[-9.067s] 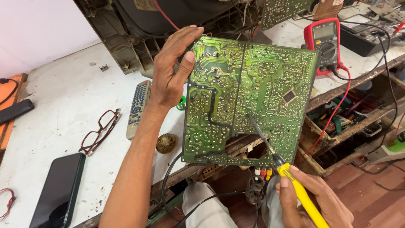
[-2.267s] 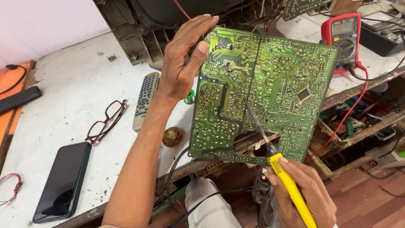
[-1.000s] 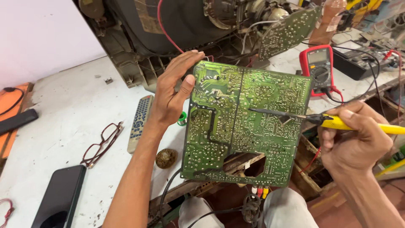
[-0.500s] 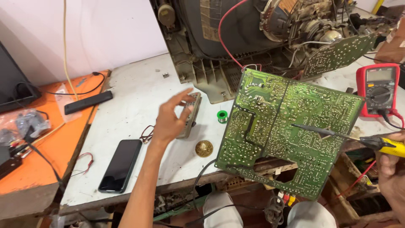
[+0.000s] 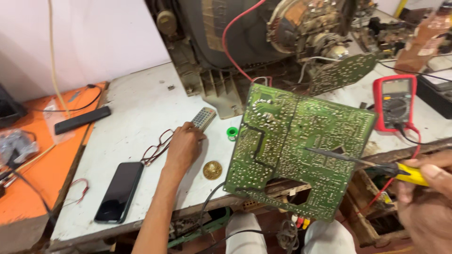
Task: The person holds a green circuit board and uses a soldering iron to reflow solder on multiple connection points. They briefly pick up a small component and place it on the board before continuing to solder various joints across the surface.
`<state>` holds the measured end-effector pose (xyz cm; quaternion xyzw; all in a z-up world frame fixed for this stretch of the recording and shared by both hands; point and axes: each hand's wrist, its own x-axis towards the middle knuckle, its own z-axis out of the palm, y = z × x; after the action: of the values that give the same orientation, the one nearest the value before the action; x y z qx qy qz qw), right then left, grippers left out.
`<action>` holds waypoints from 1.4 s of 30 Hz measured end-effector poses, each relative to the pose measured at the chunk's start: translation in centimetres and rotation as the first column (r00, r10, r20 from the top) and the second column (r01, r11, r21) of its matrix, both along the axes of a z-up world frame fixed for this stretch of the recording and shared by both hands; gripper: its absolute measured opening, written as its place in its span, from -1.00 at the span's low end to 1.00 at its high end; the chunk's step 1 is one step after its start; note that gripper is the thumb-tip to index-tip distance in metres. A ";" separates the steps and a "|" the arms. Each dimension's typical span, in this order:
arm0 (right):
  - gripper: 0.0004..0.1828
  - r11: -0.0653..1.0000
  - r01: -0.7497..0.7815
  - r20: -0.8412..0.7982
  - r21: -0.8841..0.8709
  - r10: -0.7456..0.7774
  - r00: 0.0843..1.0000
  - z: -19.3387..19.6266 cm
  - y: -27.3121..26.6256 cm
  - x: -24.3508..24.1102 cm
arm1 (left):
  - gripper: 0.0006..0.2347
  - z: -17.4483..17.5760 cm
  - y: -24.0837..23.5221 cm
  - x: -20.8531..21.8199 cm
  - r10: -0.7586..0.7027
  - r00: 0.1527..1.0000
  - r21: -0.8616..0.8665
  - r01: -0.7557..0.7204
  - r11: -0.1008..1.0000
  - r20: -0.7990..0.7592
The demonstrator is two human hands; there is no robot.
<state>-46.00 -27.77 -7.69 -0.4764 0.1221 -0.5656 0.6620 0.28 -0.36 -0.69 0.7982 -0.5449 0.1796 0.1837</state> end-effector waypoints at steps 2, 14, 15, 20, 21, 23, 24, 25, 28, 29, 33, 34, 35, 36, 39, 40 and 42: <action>-0.76 1.000 0.016 -0.009 -0.009 -0.016 1.000 2.0 1.2 0.4 | -0.79 -0.1 0.0 0.1 -0.014 0.999 0.007 0.014 1.000 0.044; -0.71 0.997 0.082 0.010 -0.016 -0.082 0.997 5.9 3.4 1.6 | -0.71 2.2 0.7 -1.0 -0.068 0.983 -0.111 0.050 0.993 -0.172; -0.71 0.997 0.076 0.021 -0.023 -0.076 0.997 5.7 3.5 1.7 | -0.67 2.7 0.7 -1.4 -0.092 0.975 -0.159 0.061 0.985 -0.202; -0.70 0.996 0.087 0.038 -0.031 -0.086 0.996 4.3 3.6 1.6 | -0.70 5.9 -1.0 -4.6 -0.389 0.841 -0.537 0.144 0.831 -0.376; -0.73 0.994 0.101 0.030 -0.049 -0.099 0.995 3.8 3.6 1.5 | -0.71 6.4 -1.7 -5.5 -0.431 0.826 -0.576 0.164 0.801 -0.363; -0.73 0.988 0.134 -0.001 -0.083 -0.134 0.991 2.6 3.2 1.3 | -0.73 7.2 -3.0 -7.4 -0.563 0.738 -0.651 0.226 0.725 -0.372; -0.71 0.983 0.155 -0.026 -0.099 -0.158 0.987 2.0 2.8 1.2 | -0.72 7.5 -3.8 -8.4 -0.650 0.653 -0.689 0.262 0.675 -0.388; -0.70 0.984 0.152 -0.024 -0.094 -0.155 0.988 1.3 2.4 0.9 | -0.76 7.7 -4.6 -9.1 -0.772 0.516 -0.737 0.342 0.583 -0.371; -0.70 0.994 0.098 0.043 -0.040 -0.096 0.994 -0.7 0.8 0.0 | -0.82 8.1 -7.1 -10.6 -0.896 0.146 -0.805 0.395 0.442 -0.420; -0.70 0.998 0.069 0.077 -0.013 -0.068 0.995 -1.4 0.4 -0.2 | -0.84 8.2 -7.6 -10.8 -0.892 0.037 -0.816 0.389 0.428 -0.450; -0.71 0.998 0.059 0.123 -0.010 -0.057 0.991 -3.7 -1.2 -1.3 | -0.85 8.0 -9.1 -10.8 -0.865 -0.126 -0.817 0.418 0.397 -0.485; -0.71 0.997 0.079 0.122 -0.020 -0.076 0.990 -4.2 -1.4 -1.4 | -0.85 7.8 -9.0 -10.8 -0.847 -0.117 -0.799 0.418 0.432 -0.519; -0.71 0.995 0.098 0.120 -0.030 -0.094 0.988 -4.6 -1.5 -1.4 | -0.85 7.6 -9.0 -10.7 -0.827 -0.108 -0.780 0.419 0.465 -0.551; -0.71 0.994 0.109 0.122 -0.024 -0.106 0.987 -5.0 -1.6 -1.6 | -0.85 7.3 -8.9 -10.7 -0.826 -0.118 -0.788 0.400 0.469 -0.551; -0.72 0.997 0.060 0.179 0.058 -0.070 0.981 -5.6 -1.1 -1.4 | -0.85 7.3 -8.1 -10.6 -0.827 -0.099 -0.793 0.369 0.485 -0.553; -0.73 0.997 0.055 0.172 0.051 -0.063 0.983 -5.6 -1.1 -1.5 | -0.85 7.3 -7.8 -10.6 -0.833 -0.073 -0.791 0.367 0.490 -0.549; -0.75 0.998 0.063 0.126 -0.005 -0.062 0.990 -5.4 -0.8 -1.6 | -0.83 7.5 -7.4 -10.8 -0.837 0.001 -0.775 0.378 0.506 -0.547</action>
<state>-47.56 -28.60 -13.13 -0.4386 0.0924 -0.6156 0.6481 -10.49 -7.75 6.85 0.3529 -0.5890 -0.2818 0.6702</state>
